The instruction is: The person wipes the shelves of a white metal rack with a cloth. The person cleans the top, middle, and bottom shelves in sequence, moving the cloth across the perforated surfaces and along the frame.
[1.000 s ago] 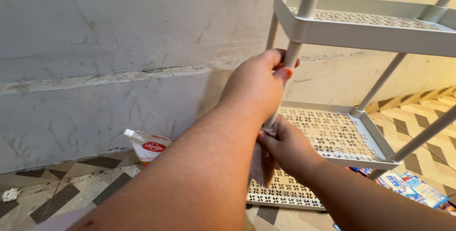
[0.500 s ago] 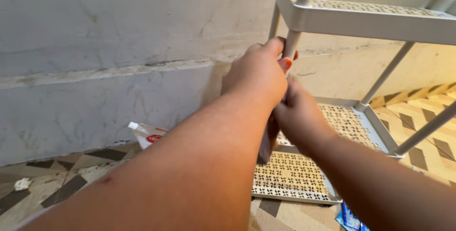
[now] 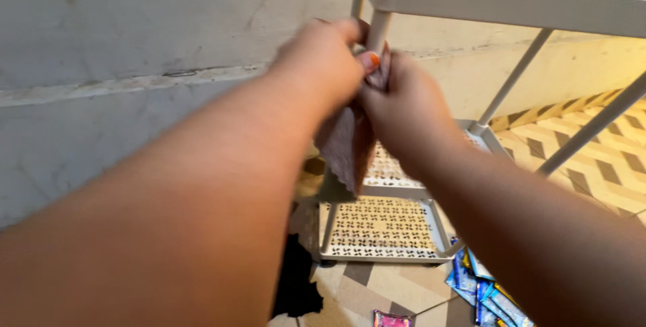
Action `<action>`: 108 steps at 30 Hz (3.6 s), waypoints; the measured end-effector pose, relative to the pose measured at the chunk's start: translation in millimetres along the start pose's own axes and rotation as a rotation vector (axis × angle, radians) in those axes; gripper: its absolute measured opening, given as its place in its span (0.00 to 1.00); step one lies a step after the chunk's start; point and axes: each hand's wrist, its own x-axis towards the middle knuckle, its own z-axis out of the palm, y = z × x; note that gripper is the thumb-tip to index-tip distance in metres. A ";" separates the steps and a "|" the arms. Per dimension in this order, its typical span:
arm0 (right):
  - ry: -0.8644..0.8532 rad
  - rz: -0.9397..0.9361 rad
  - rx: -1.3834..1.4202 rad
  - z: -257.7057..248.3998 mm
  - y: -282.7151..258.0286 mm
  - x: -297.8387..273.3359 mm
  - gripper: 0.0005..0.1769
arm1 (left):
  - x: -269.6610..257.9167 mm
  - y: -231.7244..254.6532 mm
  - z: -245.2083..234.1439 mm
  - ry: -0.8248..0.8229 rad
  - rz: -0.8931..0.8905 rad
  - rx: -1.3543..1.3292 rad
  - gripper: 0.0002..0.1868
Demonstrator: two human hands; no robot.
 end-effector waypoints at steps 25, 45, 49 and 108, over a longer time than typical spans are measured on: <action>0.408 0.368 0.388 -66.9 116.8 -35.5 0.14 | 0.7 2.1 29.7 0.142 0.062 0.035 0.11; 0.497 -0.364 0.015 -211.0 85.5 -19.9 0.16 | 13.5 29.3 65.2 0.608 0.704 0.246 0.39; 0.589 -0.448 -0.135 -227.8 103.3 -20.6 0.19 | 24.4 37.8 70.6 0.668 0.762 0.511 0.46; 0.304 0.228 0.158 -197.2 172.1 -11.5 0.09 | -1.6 44.8 73.8 0.303 0.433 0.762 0.58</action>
